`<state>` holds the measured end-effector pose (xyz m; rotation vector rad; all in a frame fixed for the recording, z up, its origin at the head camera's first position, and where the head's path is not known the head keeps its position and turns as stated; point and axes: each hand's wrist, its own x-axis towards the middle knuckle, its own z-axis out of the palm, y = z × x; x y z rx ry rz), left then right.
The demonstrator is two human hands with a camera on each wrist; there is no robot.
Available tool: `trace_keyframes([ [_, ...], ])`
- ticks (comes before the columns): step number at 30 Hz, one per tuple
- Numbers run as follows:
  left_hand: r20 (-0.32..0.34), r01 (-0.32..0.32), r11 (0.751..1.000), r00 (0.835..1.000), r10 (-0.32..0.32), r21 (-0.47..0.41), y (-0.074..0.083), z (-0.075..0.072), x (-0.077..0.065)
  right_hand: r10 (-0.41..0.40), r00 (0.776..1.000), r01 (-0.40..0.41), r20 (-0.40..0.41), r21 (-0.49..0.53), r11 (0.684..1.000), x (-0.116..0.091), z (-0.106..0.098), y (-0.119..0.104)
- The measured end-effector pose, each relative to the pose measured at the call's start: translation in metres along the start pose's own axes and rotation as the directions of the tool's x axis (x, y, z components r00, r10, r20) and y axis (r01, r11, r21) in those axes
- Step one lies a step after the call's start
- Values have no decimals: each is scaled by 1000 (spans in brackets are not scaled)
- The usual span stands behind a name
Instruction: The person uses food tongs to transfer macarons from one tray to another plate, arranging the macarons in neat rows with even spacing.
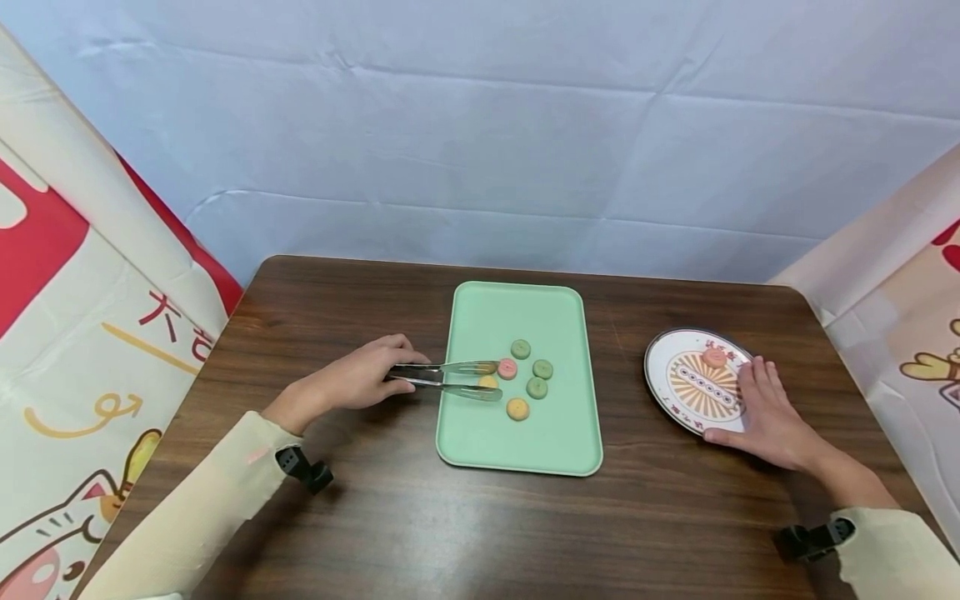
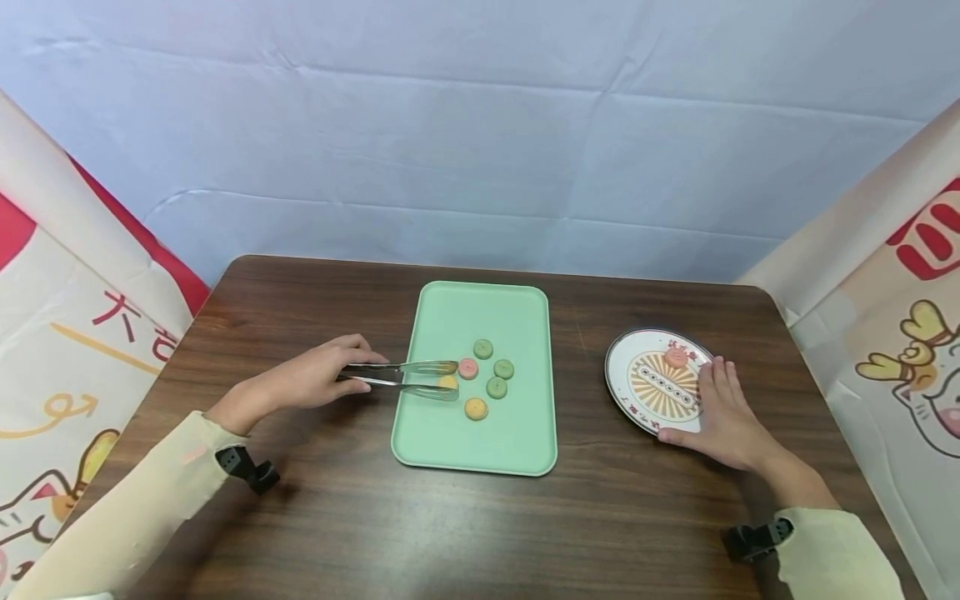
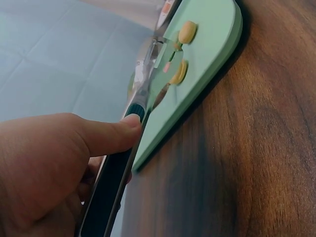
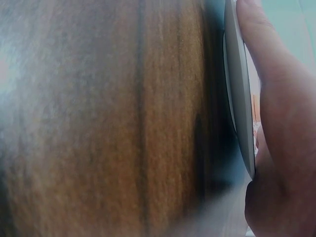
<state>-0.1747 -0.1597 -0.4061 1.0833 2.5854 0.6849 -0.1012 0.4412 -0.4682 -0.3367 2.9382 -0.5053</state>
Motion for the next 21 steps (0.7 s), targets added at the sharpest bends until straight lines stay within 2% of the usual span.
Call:
trace_keyframes([
  [9,8,-1,1000,1000,1,-8,-1,2,0,6,1000,-6,4,7,1000,1,-1,-2],
  [21,-10,1,1000,1000,-1,-12,-2,14,2,21,1000,-21,17,9,1000,0,-2,-3],
])
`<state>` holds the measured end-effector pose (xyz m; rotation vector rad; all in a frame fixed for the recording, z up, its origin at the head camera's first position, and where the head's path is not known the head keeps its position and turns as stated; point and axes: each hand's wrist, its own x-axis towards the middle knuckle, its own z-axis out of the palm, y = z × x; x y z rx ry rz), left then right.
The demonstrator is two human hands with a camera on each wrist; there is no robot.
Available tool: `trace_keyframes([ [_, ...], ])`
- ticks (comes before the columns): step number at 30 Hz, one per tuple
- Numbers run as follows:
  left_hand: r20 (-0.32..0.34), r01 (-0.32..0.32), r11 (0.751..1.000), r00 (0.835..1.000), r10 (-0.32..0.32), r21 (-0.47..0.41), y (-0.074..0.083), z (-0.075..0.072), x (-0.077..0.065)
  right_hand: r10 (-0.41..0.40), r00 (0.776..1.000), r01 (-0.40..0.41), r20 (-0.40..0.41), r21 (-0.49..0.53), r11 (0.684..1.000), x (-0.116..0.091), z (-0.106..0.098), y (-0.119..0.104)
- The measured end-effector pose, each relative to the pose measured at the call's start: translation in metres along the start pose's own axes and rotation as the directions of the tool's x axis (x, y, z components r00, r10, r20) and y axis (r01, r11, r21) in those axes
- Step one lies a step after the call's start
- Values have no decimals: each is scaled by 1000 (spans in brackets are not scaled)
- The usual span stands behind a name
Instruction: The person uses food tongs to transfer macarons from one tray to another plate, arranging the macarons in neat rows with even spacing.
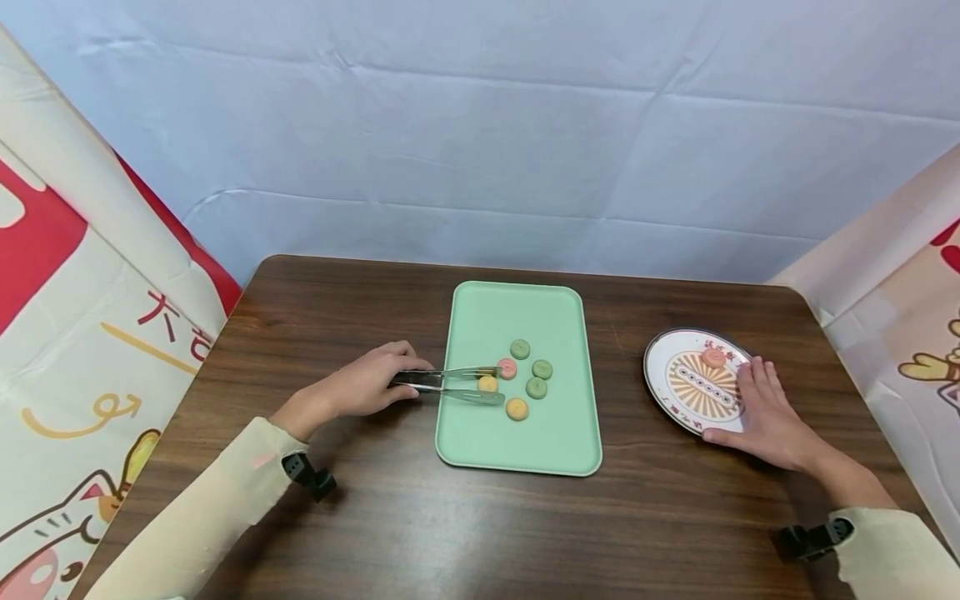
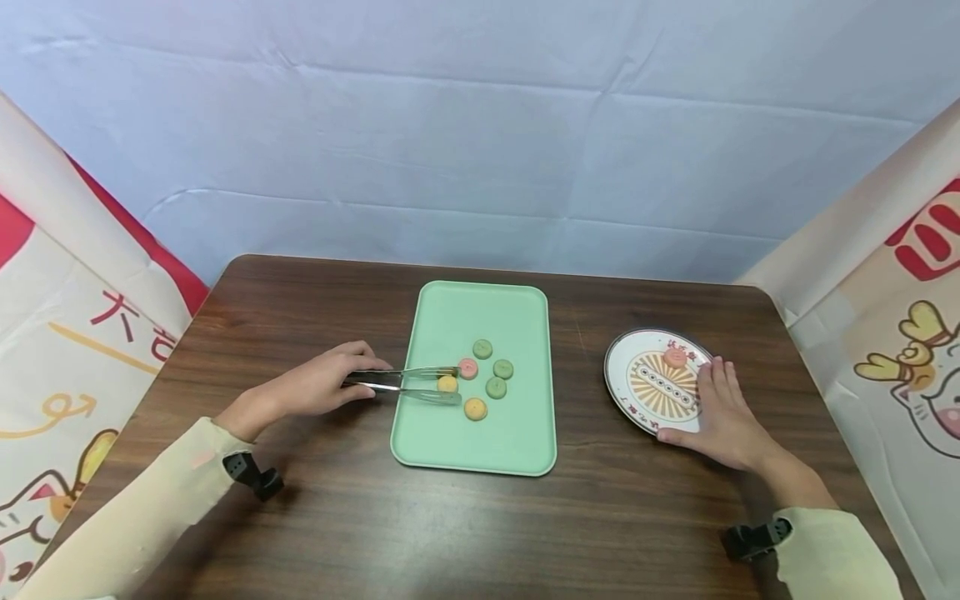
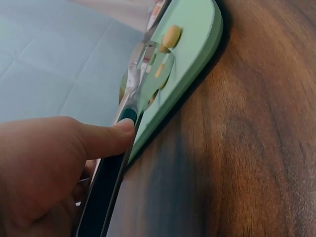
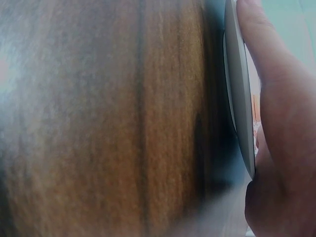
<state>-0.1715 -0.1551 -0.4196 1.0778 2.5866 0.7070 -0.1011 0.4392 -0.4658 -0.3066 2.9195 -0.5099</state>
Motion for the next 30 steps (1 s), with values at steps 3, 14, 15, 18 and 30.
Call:
trace_keyframes([
  [3,-9,-3,1000,1000,3,-2,0,1,0,-13,1000,13,-13,-2,1000,0,-1,-1],
  [14,-34,3,1000,999,-2,7,1,8,-1,-17,1000,17,-15,0,1000,0,0,-1],
  [15,-34,3,1000,999,-2,10,1,8,-1,-16,1000,16,-14,0,1000,0,0,-1],
  [18,-36,4,1000,999,-4,17,1,9,-1,-17,1000,17,-17,-1,1000,0,1,-1],
  [30,-50,2,1000,999,-1,17,0,10,-2,-15,1000,15,-19,-7,1000,1,2,1],
])
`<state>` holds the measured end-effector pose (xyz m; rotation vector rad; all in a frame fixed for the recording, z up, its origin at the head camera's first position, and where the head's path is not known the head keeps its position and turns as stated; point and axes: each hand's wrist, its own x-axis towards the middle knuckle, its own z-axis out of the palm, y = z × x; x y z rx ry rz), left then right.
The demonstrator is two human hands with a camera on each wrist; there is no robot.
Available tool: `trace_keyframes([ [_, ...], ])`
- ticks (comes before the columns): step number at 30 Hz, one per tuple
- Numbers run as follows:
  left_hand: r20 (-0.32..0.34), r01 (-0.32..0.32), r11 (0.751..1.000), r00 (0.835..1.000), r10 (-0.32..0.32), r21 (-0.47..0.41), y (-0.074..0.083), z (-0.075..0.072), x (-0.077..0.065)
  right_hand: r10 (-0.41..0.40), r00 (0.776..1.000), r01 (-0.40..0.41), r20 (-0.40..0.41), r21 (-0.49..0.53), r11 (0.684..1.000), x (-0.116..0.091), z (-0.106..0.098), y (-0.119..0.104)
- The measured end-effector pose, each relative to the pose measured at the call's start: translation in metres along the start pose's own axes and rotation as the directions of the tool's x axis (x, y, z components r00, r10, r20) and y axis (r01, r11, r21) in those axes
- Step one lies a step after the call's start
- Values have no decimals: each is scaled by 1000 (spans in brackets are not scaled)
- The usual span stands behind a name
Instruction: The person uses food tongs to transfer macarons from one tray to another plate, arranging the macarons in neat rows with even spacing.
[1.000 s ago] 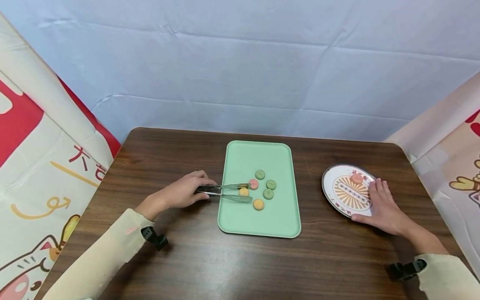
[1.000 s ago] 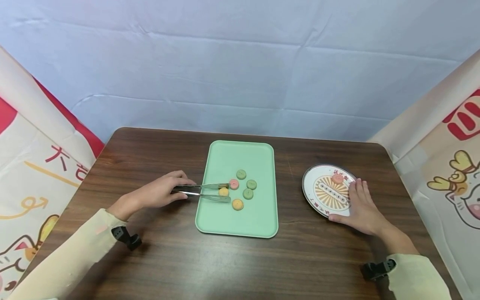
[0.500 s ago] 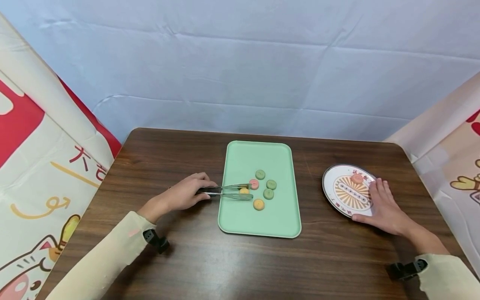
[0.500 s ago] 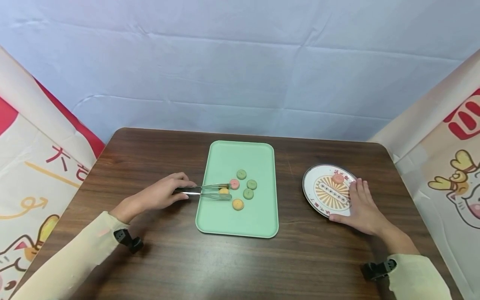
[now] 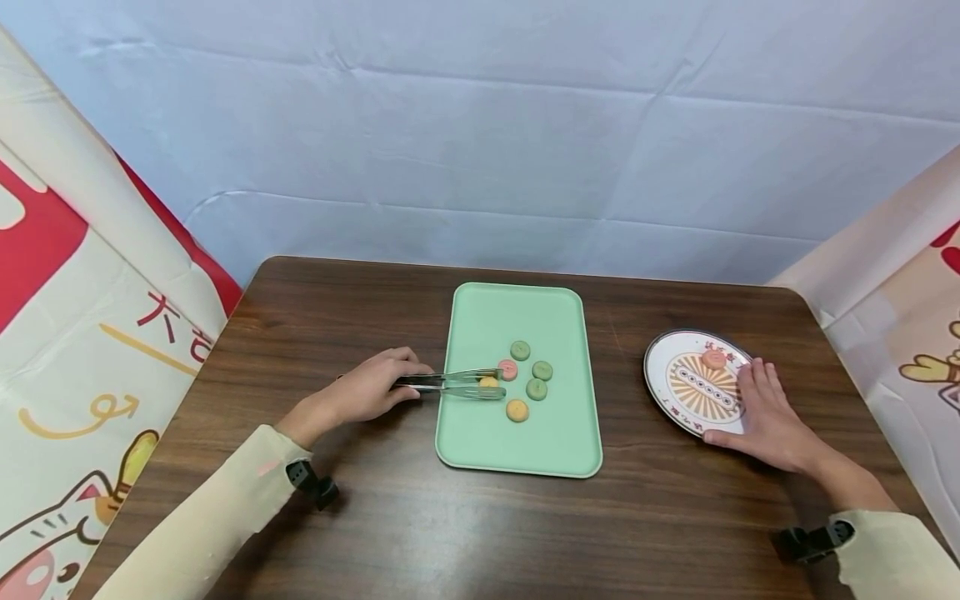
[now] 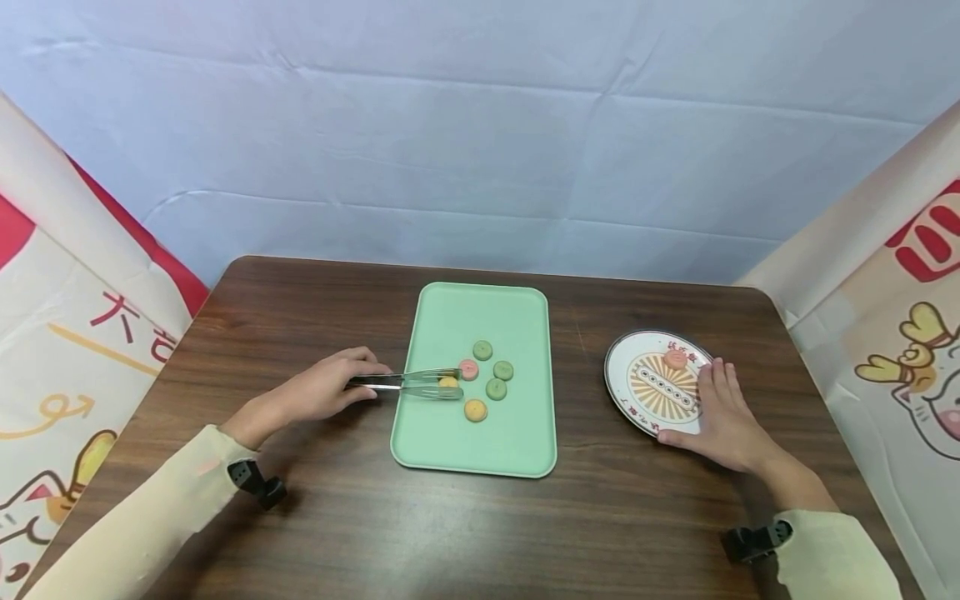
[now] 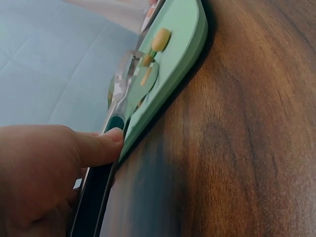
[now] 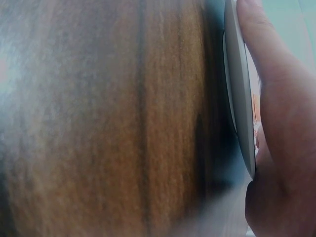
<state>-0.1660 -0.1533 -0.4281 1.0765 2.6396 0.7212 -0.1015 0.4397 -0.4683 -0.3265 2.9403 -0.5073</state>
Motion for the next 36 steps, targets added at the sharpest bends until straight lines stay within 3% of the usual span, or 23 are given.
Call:
trace_keyframes([
  [18,-21,-9,1000,1000,9,-1,-1,-1,-2,6,1000,-6,14,-5,1000,1,0,3],
  [36,-42,-21,1000,999,21,-10,4,-14,2,17,999,-17,27,0,1000,0,-1,0],
])
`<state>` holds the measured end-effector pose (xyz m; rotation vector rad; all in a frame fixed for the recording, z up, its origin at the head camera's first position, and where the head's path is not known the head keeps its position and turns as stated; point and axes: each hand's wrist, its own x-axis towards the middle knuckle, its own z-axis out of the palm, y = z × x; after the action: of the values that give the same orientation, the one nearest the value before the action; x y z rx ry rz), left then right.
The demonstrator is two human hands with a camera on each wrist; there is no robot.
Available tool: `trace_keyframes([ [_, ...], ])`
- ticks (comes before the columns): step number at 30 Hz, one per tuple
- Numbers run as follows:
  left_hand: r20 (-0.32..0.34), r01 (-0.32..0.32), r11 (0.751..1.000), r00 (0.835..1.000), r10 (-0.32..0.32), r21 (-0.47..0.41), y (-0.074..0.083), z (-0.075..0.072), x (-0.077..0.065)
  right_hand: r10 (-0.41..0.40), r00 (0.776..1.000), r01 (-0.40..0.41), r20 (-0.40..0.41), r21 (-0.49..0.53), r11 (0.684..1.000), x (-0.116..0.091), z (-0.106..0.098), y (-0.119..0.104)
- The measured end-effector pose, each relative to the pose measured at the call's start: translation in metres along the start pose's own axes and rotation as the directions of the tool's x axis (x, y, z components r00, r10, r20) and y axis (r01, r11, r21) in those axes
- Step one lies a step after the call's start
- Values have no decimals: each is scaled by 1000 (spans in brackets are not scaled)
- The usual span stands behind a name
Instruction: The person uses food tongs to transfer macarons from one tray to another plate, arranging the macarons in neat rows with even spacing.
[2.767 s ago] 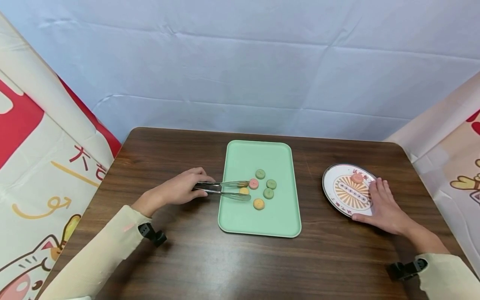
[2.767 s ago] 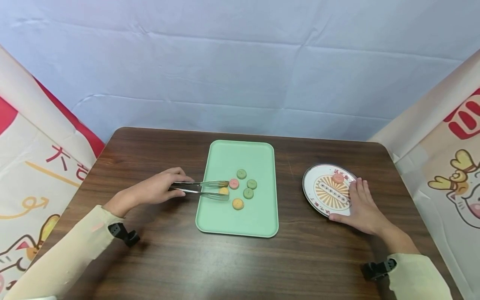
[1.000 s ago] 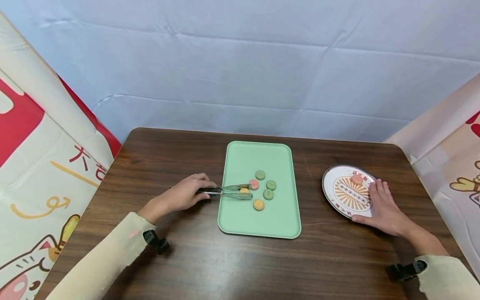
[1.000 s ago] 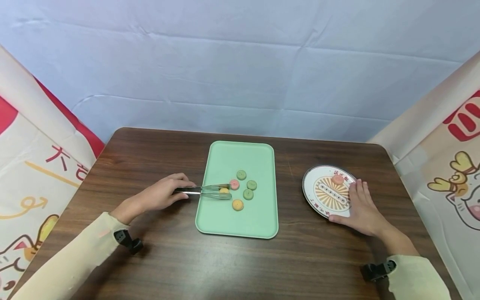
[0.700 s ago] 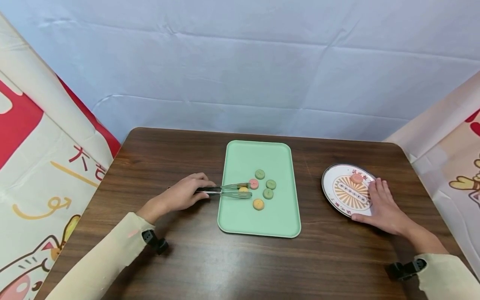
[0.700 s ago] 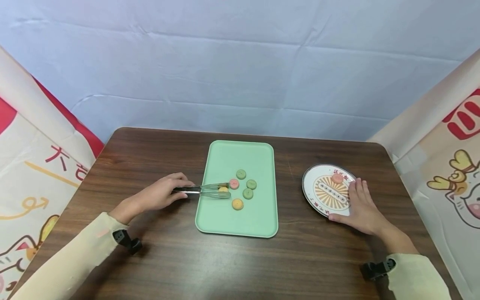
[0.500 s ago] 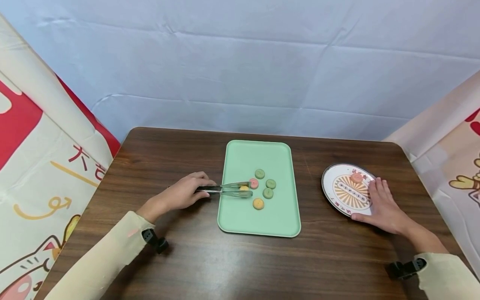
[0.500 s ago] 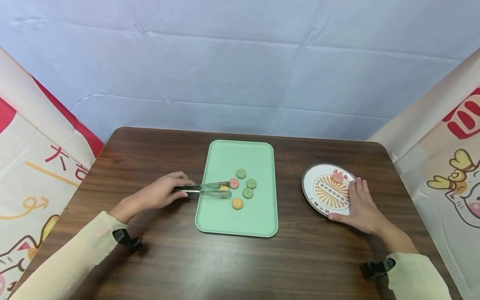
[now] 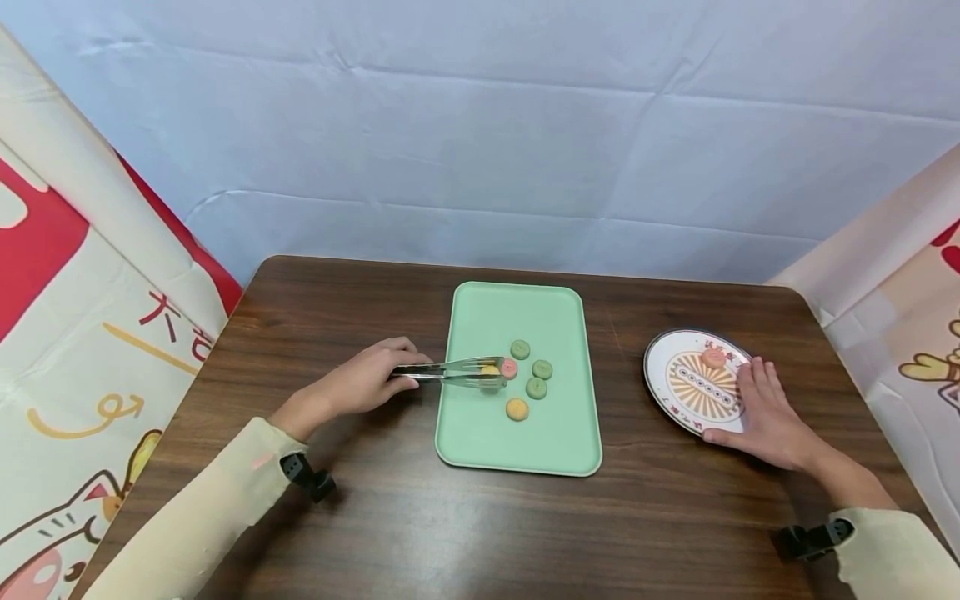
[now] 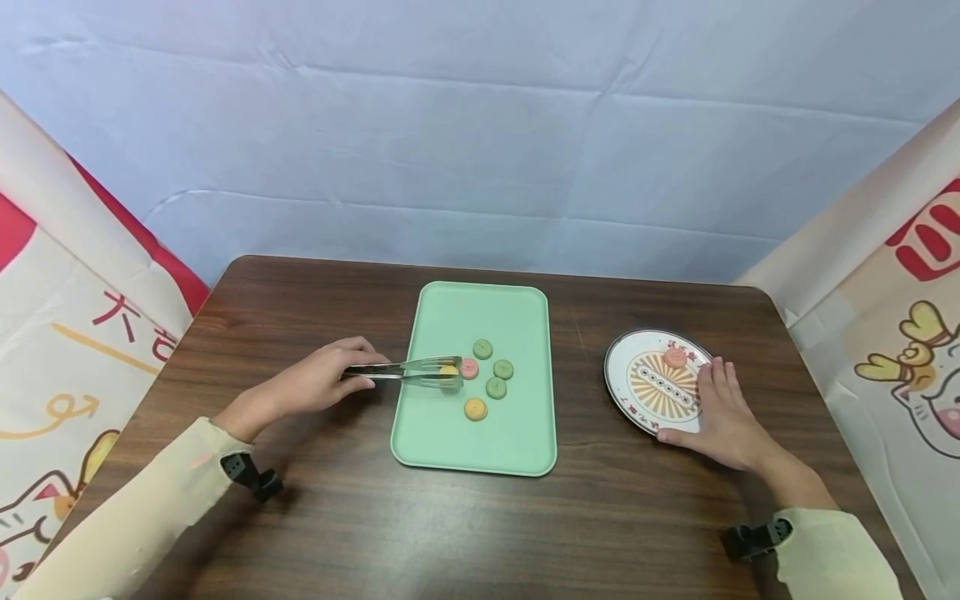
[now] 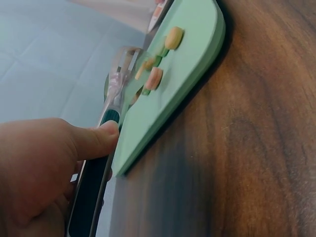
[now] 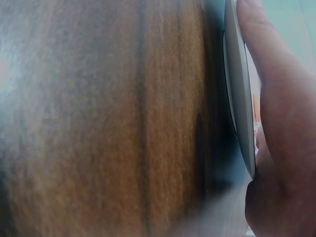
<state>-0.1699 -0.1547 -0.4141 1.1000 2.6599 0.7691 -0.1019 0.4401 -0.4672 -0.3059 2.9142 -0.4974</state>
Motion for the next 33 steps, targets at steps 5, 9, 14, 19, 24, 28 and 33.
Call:
trace_keyframes([
  [5,-12,-8,1000,1000,8,2,-1,-3,-1,-5,1000,5,-7,4,1000,0,1,0],
  [9,-15,-9,1000,1000,9,5,-2,-4,0,-17,1000,17,-18,3,1000,-1,1,0],
  [14,-26,-7,1000,1000,8,11,-2,-6,2,-17,1000,17,-22,3,1000,-1,1,0],
  [19,-38,-10,1000,999,10,9,0,-10,5,-16,1000,16,-25,5,1000,0,1,0],
  [24,-26,-4,1000,1000,4,-5,0,-12,7,-21,999,21,-27,3,1000,0,1,0],
  [28,-16,-1,1000,1000,1,-13,1,-14,8,-17,1000,17,-18,5,1000,0,0,-1],
  [33,-34,-14,1000,999,13,-17,1,-18,11,-4,1000,4,-5,9,1000,0,-1,-2],
])
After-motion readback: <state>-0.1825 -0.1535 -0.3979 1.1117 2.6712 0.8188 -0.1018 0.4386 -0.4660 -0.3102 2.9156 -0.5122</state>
